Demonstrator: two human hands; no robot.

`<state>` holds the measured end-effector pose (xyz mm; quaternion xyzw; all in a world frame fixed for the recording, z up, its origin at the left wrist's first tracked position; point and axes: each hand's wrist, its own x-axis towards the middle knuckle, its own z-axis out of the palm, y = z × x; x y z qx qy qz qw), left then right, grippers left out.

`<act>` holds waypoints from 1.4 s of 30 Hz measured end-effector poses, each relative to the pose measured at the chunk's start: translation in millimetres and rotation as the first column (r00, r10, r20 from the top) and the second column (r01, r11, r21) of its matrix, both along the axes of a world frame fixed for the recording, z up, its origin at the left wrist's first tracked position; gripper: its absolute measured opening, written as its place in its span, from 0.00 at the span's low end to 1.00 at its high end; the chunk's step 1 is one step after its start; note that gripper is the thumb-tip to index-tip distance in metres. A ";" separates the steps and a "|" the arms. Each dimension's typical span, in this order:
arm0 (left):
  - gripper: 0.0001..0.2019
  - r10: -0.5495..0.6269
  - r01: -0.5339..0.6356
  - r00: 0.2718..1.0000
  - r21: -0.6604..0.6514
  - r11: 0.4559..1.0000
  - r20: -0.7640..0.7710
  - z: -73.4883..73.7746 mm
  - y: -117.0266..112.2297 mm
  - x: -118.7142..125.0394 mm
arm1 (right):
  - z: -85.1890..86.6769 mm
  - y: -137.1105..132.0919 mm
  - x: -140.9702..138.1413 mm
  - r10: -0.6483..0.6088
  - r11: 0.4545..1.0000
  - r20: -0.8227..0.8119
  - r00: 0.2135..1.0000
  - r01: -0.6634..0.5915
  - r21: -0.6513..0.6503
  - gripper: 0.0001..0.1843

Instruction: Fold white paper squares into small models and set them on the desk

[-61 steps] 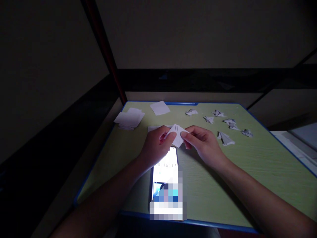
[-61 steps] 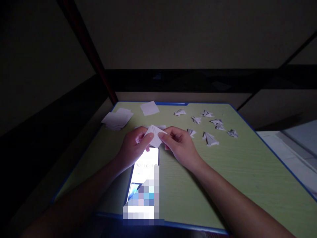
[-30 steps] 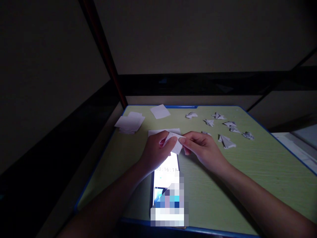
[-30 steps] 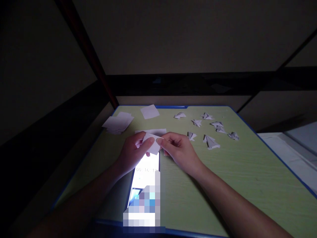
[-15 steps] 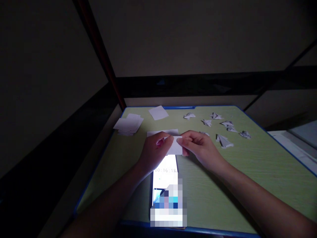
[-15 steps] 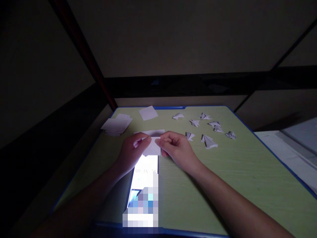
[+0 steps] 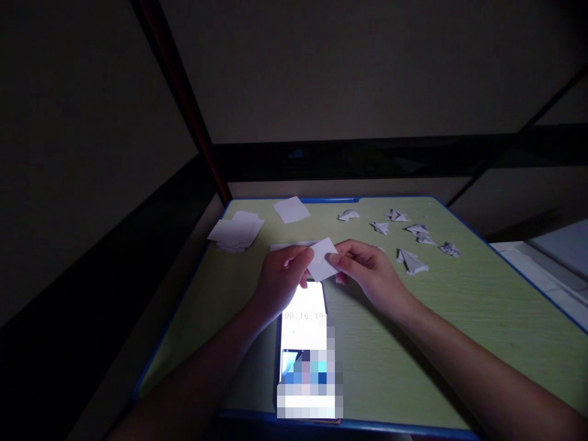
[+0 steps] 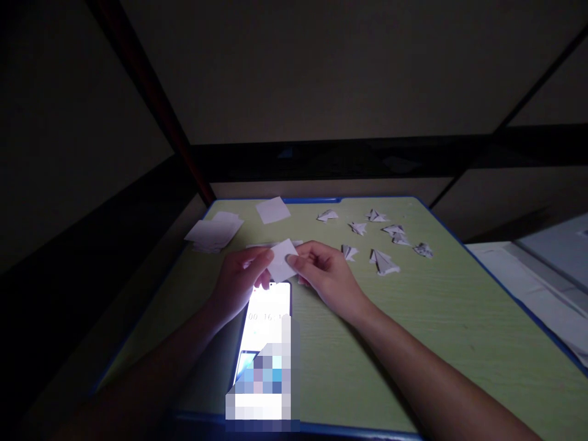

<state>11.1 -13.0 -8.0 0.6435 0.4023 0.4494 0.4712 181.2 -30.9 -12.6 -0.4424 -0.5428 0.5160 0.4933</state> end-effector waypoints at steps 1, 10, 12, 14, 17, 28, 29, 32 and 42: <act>0.16 0.002 -0.001 1.000 -0.006 1.000 0.016 -0.2 0.6 -0.5 | 0.6 -0.3 0.0 -0.008 1.000 0.016 1.000 0.008 -0.007 0.13; 0.10 -0.060 0.060 0.998 -0.026 0.998 0.007 3.1 -1.3 -0.1 | -1.0 4.5 1.6 -0.113 0.994 0.062 0.992 0.113 0.000 0.14; 0.09 -0.045 0.044 0.999 -0.031 0.999 -0.004 3.3 -0.9 1.3 | -1.8 5.5 1.0 -0.112 0.994 0.066 0.992 0.113 -0.003 0.14; 0.09 -0.028 0.027 0.999 -0.027 0.999 -0.016 3.1 -0.5 2.1 | -2.5 5.6 0.5 -0.103 0.995 0.073 0.992 0.104 -0.009 0.14; 0.11 0.004 -0.004 1.000 -0.001 1.000 -0.029 1.6 -0.1 2.1 | -1.5 3.7 0.0 -0.089 0.996 0.087 0.992 0.091 -0.009 0.14; 0.14 0.055 -0.055 0.998 -0.010 0.998 0.000 -1.8 3.4 0.8 | -0.3 2.2 -0.7 -0.037 0.999 0.043 0.998 0.038 -0.013 0.12; 0.13 0.038 -0.038 0.999 -0.022 0.999 -0.003 -0.6 2.8 1.6 | -1.6 3.1 -0.5 -0.052 0.998 0.041 0.998 0.053 -0.021 0.12; 0.08 0.005 -0.006 1.000 -0.050 0.999 -0.022 2.5 0.6 3.9 | -4.3 5.2 0.7 -0.083 0.996 0.033 0.996 0.084 -0.024 0.11; 0.12 0.042 -0.043 0.999 -0.067 0.997 -0.018 1.4 2.7 4.5 | -3.6 5.6 -0.8 -0.005 0.999 -0.080 0.997 0.001 -0.044 0.14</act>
